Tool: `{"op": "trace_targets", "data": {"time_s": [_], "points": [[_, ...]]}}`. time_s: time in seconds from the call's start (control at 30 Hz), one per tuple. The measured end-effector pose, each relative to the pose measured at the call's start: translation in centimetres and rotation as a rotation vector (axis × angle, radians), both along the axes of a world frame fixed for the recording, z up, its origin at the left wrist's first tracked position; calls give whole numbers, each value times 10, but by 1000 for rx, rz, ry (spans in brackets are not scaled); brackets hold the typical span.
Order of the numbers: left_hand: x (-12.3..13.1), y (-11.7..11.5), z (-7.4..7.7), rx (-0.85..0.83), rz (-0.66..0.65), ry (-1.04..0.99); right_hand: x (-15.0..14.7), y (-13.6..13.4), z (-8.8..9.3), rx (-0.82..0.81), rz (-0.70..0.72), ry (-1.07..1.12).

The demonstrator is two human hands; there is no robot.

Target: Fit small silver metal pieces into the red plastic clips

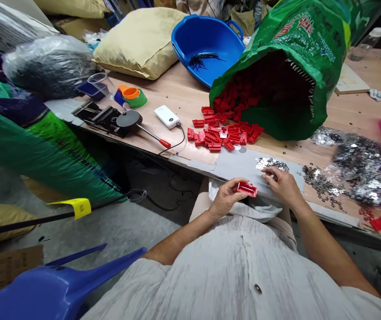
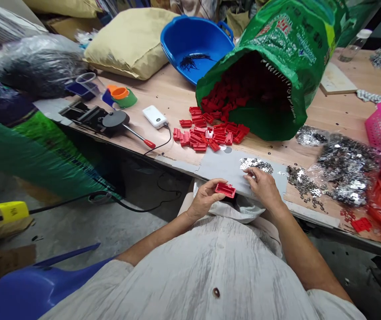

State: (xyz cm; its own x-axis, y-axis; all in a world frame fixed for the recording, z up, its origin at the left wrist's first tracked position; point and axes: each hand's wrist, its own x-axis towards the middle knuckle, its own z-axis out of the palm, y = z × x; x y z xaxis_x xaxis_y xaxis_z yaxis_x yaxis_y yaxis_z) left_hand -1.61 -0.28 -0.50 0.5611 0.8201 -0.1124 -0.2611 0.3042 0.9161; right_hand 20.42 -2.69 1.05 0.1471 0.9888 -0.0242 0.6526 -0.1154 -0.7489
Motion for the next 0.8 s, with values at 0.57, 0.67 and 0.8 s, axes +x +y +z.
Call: {"op": "trace_targets", "data": {"time_s": [0.57, 0.67, 0.8], "points": [[2, 5, 3, -166, 56, -92, 7, 37, -11, 96, -40, -358], [4, 7, 4, -169, 87, -132, 10, 30, -5, 78, -70, -143], [6, 10, 6, -177, 113, -149, 6, 14, 6, 66, 12, 117]]}}
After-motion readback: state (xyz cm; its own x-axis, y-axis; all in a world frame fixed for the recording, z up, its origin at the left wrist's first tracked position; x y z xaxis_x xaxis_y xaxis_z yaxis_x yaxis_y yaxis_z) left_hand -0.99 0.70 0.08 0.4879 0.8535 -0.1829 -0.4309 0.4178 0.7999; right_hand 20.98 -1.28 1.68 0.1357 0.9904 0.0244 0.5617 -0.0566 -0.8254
